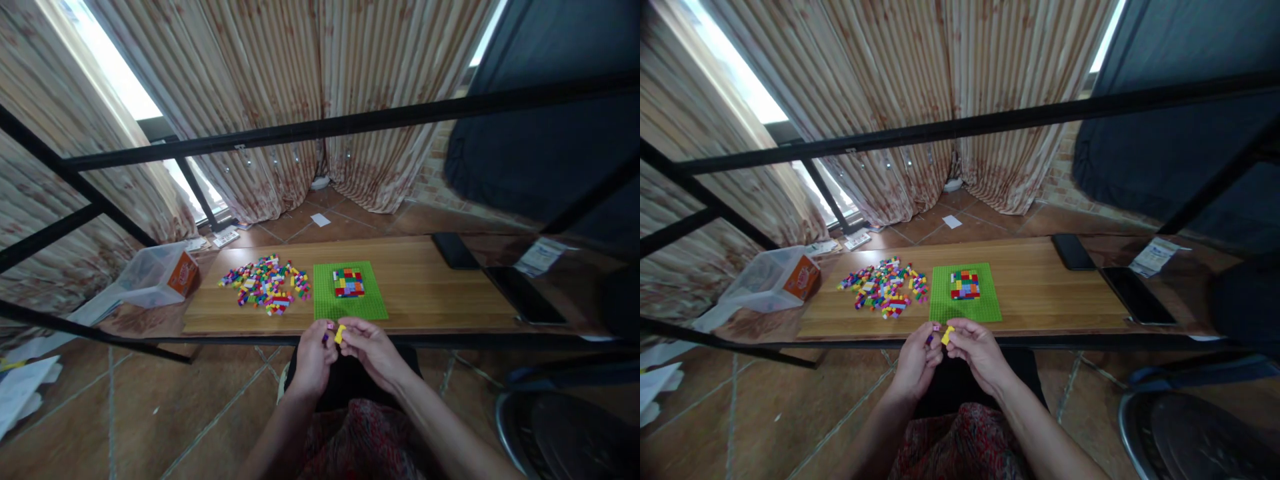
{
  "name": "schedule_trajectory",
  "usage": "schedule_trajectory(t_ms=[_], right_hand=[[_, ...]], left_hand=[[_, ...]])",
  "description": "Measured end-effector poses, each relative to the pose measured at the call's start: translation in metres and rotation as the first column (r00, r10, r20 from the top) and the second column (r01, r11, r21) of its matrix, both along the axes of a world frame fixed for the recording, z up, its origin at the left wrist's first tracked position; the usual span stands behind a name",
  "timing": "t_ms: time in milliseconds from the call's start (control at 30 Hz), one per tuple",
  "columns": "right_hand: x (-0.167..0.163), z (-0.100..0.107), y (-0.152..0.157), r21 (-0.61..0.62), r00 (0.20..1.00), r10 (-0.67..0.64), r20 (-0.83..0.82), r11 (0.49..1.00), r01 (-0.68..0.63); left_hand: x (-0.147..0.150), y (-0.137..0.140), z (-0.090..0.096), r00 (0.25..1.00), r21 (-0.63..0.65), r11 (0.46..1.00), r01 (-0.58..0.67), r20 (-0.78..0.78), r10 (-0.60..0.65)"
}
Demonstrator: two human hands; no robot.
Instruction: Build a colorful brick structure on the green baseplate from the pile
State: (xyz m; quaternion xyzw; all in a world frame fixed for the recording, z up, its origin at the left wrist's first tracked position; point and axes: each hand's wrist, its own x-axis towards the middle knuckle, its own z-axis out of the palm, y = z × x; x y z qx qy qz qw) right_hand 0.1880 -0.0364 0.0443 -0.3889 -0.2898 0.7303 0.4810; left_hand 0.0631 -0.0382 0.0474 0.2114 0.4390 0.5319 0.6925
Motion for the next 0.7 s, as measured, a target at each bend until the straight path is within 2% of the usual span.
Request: schedule_trajectory(t_ms=[167,233,300,367,400,467,567,633,700], right_hand=[[0.036,-0.008,0.018,-0.001,0.984,-0.177,0.026,0.984,0.177],[0.052,-0.013,0.031,0.027,0.956,-0.286,0.064,0.958,0.285],[0.063,-0.019,0.048,0.079,0.917,-0.382,0.116,0.924,0.374],[0.068,-0.026,0.066,0.136,0.871,-0.458,0.176,0.888,0.440],[0.068,-0.029,0.075,0.162,0.846,-0.491,0.209,0.870,0.465],[0.067,-0.038,0.092,0.226,0.789,-0.536,0.301,0.844,0.487],[0.060,-0.048,0.109,0.360,0.654,-0.567,0.500,0.823,0.439],[0.056,-0.053,0.112,0.423,0.542,-0.575,0.613,0.818,0.390],[0.051,-0.054,0.112,0.450,0.446,-0.569,0.690,0.821,0.351]], left_hand=[[-0.026,0.023,0.003,0.992,-0.108,0.986,-0.124,-0.032,0.121],[-0.042,0.040,0.006,0.981,-0.078,0.982,-0.174,-0.098,0.167],[-0.056,0.062,0.008,0.958,0.008,0.979,-0.202,-0.204,0.199],[-0.069,0.085,0.008,0.899,0.092,0.969,-0.230,-0.361,0.248],[-0.075,0.096,0.008,0.845,0.143,0.958,-0.248,-0.452,0.286],[-0.084,0.117,0.005,0.675,0.222,0.953,-0.206,-0.673,0.302],[-0.095,0.137,-0.001,0.264,0.267,0.963,-0.033,-0.927,0.266],[-0.099,0.145,-0.004,0.015,0.212,0.975,0.072,-0.977,0.212],[-0.100,0.149,-0.007,-0.143,0.152,0.977,0.148,-0.974,0.173]])
